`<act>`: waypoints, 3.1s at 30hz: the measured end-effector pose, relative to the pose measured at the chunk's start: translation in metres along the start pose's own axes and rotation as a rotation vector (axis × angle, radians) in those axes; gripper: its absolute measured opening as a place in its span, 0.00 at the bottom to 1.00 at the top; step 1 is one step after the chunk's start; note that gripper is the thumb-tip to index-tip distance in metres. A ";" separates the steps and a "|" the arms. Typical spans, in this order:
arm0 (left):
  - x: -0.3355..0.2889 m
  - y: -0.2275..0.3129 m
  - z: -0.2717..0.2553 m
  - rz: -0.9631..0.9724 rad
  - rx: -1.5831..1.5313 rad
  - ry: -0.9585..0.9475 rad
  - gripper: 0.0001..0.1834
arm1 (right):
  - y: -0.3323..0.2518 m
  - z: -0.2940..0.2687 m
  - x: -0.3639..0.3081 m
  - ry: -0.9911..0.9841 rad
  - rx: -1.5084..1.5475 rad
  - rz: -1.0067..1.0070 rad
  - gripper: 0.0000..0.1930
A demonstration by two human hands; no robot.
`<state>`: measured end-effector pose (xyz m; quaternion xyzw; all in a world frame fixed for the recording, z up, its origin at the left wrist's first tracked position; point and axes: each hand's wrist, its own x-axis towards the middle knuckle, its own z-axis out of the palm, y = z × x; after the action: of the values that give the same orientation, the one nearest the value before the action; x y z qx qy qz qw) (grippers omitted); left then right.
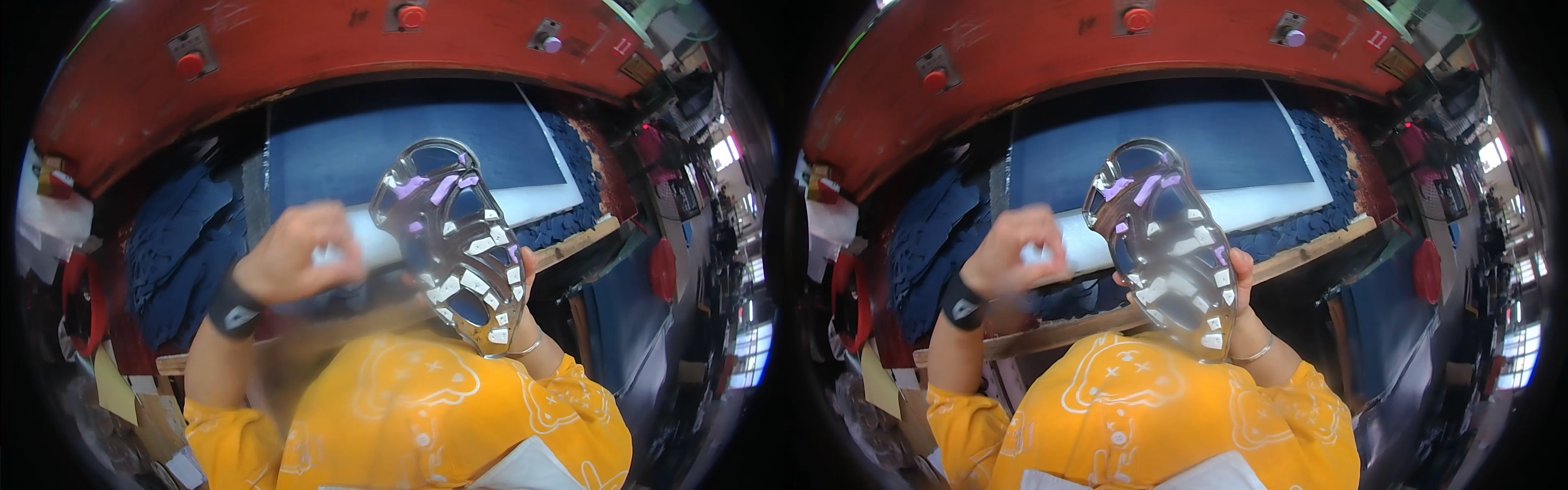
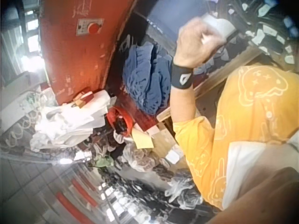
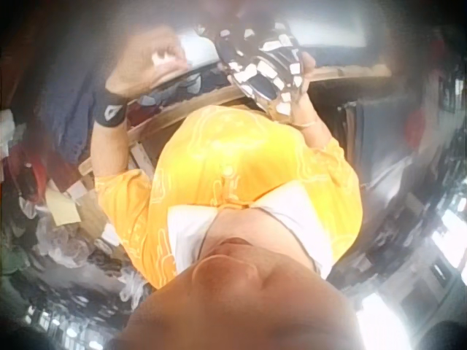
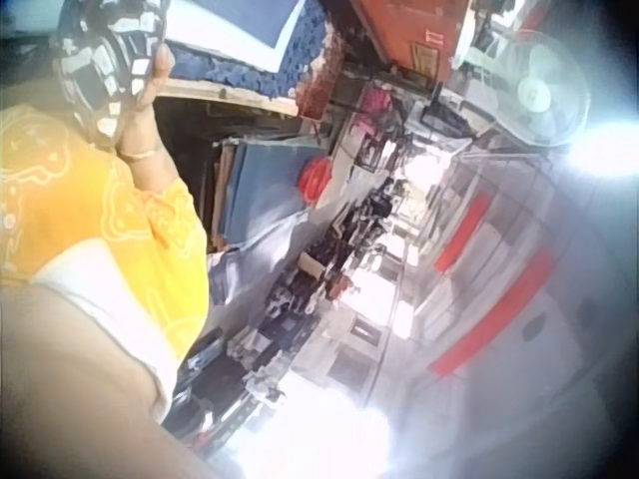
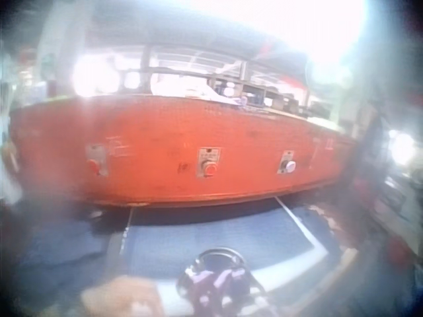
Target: The person repeatedly rubs a wooden tool against a dark blue sheet on a red machine, then removes cut-out shapes and stacks them. The person also places some cut-out shapes into a plastic bag.
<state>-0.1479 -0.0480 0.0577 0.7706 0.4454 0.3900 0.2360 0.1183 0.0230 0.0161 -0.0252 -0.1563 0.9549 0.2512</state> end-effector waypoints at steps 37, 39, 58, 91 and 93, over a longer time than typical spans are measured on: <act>0.042 -0.109 0.040 -0.592 0.641 0.290 0.34 | -0.063 -0.052 0.132 0.562 -2.547 -0.110 0.36; 0.046 -0.096 0.066 -0.402 0.641 -0.011 0.27 | -0.065 -0.060 0.129 0.499 -2.557 -0.197 0.38; -0.059 -0.030 0.075 -0.384 0.377 0.394 0.20 | -0.026 -0.028 0.151 0.166 -2.282 -0.163 0.37; -0.088 -0.042 0.077 -0.487 0.298 0.511 0.15 | 0.004 -0.035 0.154 0.074 -2.062 -0.288 0.34; -0.091 -0.036 0.078 -0.355 0.158 0.613 0.14 | -0.028 -0.045 0.132 0.261 -2.306 -0.413 0.30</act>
<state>-0.1302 -0.1106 -0.0488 0.5443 0.6512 0.5202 0.0953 0.0217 0.1232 -0.0140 -0.3092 -0.9014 0.1802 0.2438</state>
